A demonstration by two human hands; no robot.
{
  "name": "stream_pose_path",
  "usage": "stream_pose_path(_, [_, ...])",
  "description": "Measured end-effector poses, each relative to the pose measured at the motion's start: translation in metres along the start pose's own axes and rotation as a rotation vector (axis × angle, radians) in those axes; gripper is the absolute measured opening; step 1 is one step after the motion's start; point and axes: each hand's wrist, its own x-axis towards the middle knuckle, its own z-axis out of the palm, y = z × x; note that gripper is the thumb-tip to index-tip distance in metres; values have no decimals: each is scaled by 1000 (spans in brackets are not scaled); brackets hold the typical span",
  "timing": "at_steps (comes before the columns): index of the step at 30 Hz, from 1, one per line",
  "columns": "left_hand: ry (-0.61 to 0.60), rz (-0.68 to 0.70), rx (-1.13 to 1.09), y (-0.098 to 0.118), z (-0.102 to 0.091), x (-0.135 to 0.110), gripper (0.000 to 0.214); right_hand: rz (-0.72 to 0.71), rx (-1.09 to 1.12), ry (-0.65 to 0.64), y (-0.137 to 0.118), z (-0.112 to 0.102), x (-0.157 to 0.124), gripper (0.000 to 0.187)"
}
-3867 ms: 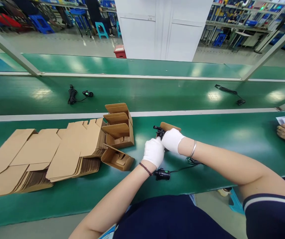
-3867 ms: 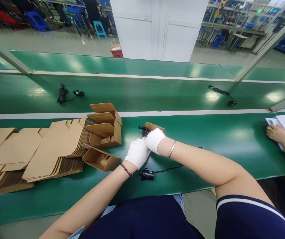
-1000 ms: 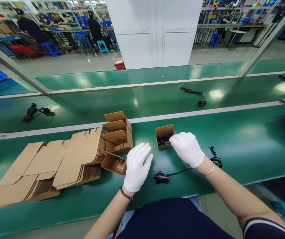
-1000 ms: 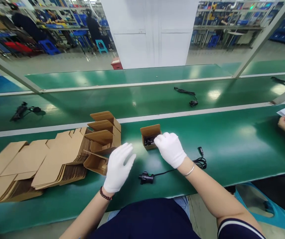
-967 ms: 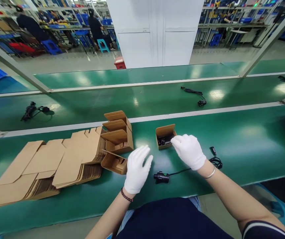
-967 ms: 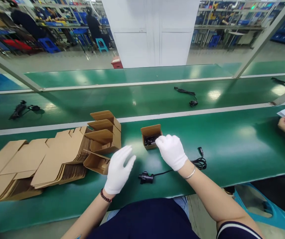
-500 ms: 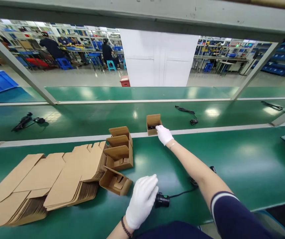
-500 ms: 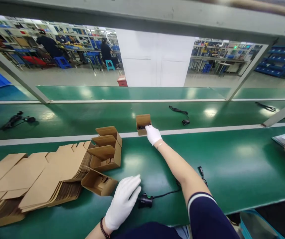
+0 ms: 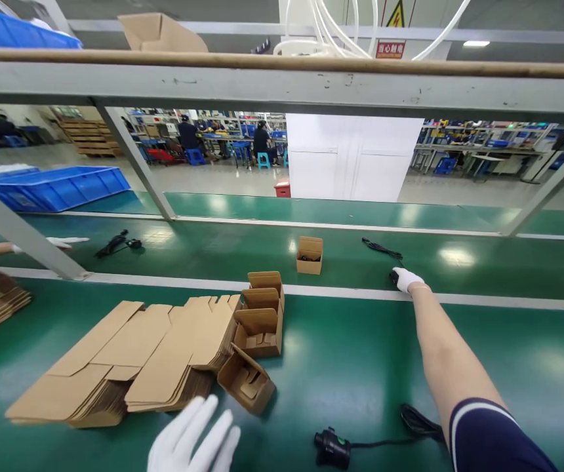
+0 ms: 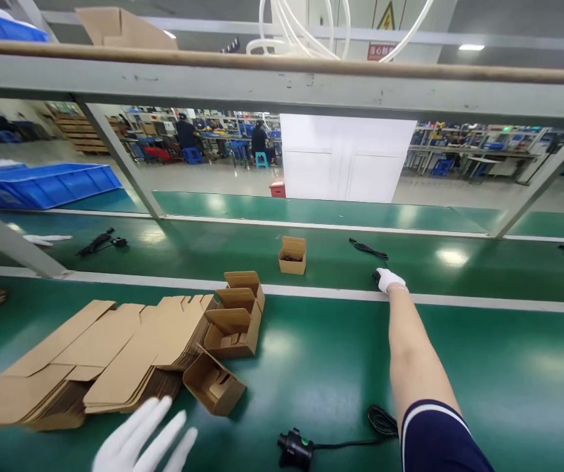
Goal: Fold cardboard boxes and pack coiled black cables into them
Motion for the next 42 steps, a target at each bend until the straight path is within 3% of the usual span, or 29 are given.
stream_pose_path(2, [-4,38,177,-9,4,8,22,2,19,-65,13,10,2,31])
stream_pose_path(4, [-9,66,227,-5,8,19,15,-16,35,-85,13,16,4,32])
stream_pose_path(7, [-48,142,124,21,11,34,13,-77,73,-30,1,19,-1,33])
stream_pose_path(10, [-111,95,2,57,20,50,13,-144,168,75,-9,15,-17,34])
stream_pose_path(15, [-291,11,-148,99,64,100,9,-161,405,212,-13,-2,-62,45])
stream_pose_path(18, [-258,-23,-299,116,88,132,7,-188,533,258,-12,-15,-99,49])
stream_pose_path(21, [-222,-185,-689,138,97,150,41,-360,875,100,-22,-20,-146,56])
stream_pose_path(24, [-402,-431,-1405,163,96,156,66,-486,1149,-156,-46,-14,-193,67])
stream_pose_path(26, [-501,-565,-1849,176,94,154,65,-458,1198,-160,-61,-7,-217,72])
stream_pose_path(28, [-483,-701,-2086,183,91,151,60,-413,1210,-101,-69,1,-232,77])
stream_pose_path(31, [-304,-921,-2178,175,81,152,50,-443,1172,-188,-66,11,-239,87])
stream_pose_path(34, [-98,-1028,-2260,147,65,162,40,-552,1098,-394,-52,17,-238,85])
stream_pose_path(36, [-3,-1060,-2283,124,59,170,39,-658,1168,-457,-43,19,-238,78])
stream_pose_path(39, [32,-1085,-2201,100,59,173,40,-805,1474,-454,-39,18,-240,77])
stream_pose_path(42, [-109,-1005,-1960,96,68,163,42,-706,1664,-423,-47,8,-243,55])
